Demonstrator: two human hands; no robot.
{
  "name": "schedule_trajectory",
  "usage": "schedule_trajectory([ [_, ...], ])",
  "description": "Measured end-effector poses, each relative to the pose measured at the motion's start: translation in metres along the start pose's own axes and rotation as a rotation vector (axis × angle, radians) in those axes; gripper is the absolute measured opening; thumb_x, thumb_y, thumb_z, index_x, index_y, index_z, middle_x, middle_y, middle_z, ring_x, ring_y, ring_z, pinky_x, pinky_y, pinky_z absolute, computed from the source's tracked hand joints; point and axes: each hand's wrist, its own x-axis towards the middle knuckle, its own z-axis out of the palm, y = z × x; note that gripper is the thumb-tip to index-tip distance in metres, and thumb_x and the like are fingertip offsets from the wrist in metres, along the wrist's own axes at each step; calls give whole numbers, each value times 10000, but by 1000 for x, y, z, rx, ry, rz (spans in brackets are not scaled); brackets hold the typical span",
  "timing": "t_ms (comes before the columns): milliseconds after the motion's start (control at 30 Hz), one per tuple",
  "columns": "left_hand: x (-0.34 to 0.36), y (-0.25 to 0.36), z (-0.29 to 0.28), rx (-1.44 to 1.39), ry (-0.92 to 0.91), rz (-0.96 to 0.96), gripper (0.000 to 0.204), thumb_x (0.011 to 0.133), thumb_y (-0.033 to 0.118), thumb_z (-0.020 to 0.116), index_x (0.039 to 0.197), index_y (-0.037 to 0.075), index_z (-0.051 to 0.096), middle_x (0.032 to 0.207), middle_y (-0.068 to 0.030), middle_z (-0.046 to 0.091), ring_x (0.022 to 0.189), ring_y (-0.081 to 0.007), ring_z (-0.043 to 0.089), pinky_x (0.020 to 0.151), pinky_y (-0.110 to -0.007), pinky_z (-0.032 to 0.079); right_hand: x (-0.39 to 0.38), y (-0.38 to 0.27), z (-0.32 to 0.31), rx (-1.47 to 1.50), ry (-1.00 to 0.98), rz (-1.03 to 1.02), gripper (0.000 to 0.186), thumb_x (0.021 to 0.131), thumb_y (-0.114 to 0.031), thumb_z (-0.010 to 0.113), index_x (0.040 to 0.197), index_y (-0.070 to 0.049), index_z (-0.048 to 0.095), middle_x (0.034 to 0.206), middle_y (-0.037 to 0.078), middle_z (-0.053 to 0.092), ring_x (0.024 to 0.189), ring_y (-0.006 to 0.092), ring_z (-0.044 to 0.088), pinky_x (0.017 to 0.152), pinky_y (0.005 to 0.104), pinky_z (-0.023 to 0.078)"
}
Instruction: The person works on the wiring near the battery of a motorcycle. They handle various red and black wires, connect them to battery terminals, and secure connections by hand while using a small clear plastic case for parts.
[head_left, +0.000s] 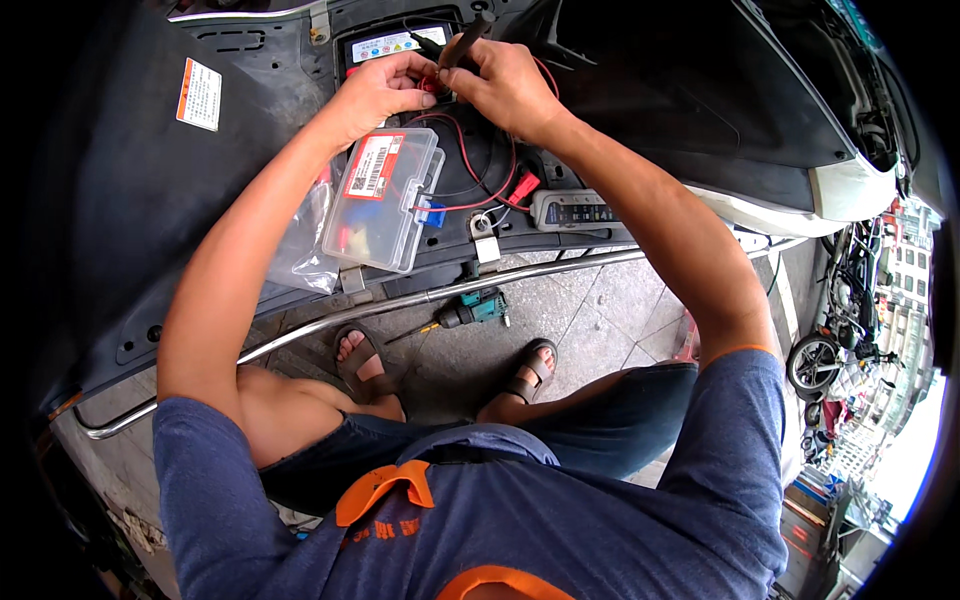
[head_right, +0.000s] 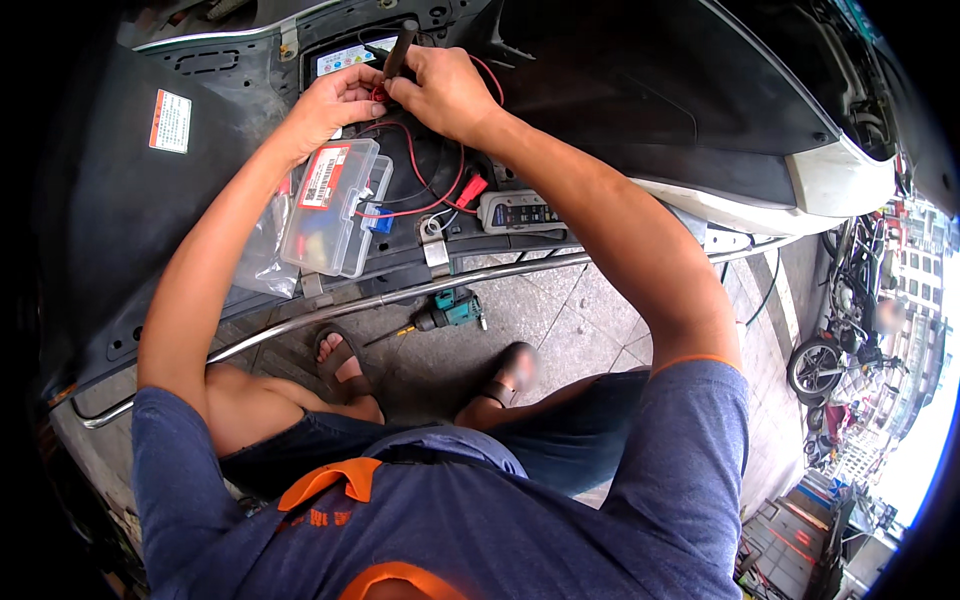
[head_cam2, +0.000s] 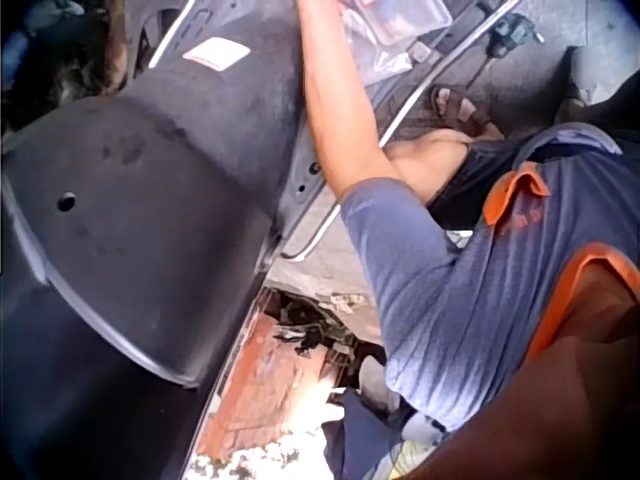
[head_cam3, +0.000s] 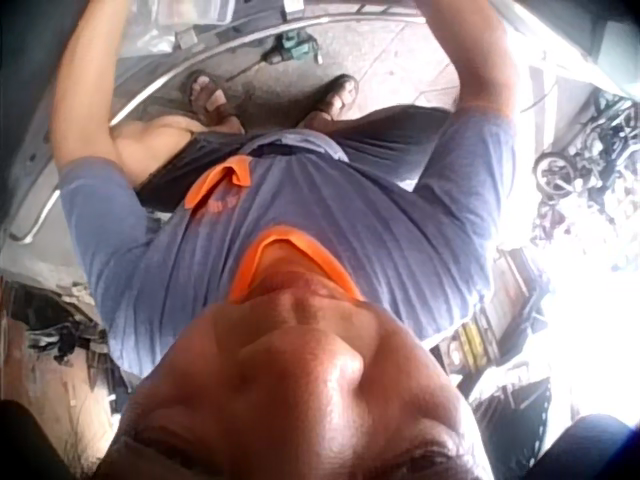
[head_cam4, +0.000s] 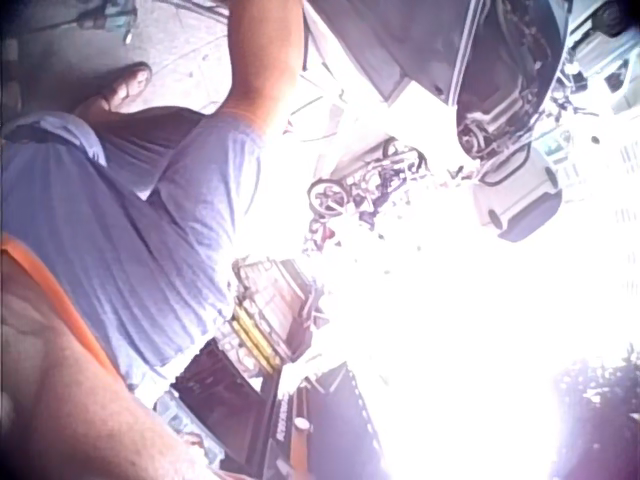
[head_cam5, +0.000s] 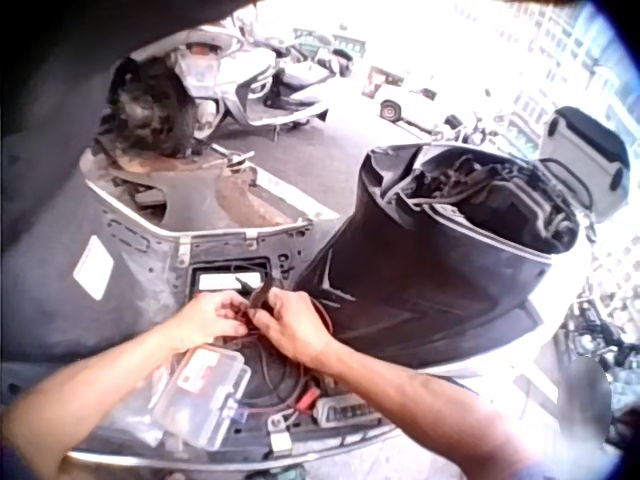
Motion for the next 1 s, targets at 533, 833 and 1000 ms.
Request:
schedule_trajectory([
  [533, -4, 7, 3, 51, 4, -11, 344, 842, 2, 712, 1156, 17, 573, 1039, -26, 642, 945, -94, 609, 867, -247, 509, -6, -13, -3, 84, 18, -79, 113, 883, -83, 632, 946, 11, 636, 803, 140, 647, 704, 258, 640, 666, 345, 501],
  [833, -2, 5, 7, 27, 33, 20, 325, 797, -37, 710, 1099, 1, 597, 953, -42, 665, 842, -99, 629, 773, -253, 530, -7, -10, -4, 153, -28, -59, 123, 896, -71, 617, 922, 48, 633, 824, 75, 620, 673, 167, 590, 643, 309, 466],
  [1000, -2, 5, 6, 23, 33, 16, 330, 796, -38, 707, 1105, 0, 597, 949, -45, 667, 841, -100, 631, 776, -256, 530, -6, -12, -6, 123, -41, -60, 119, 900, -67, 611, 927, 46, 635, 832, 79, 625, 678, 162, 596, 652, 307, 471],
])
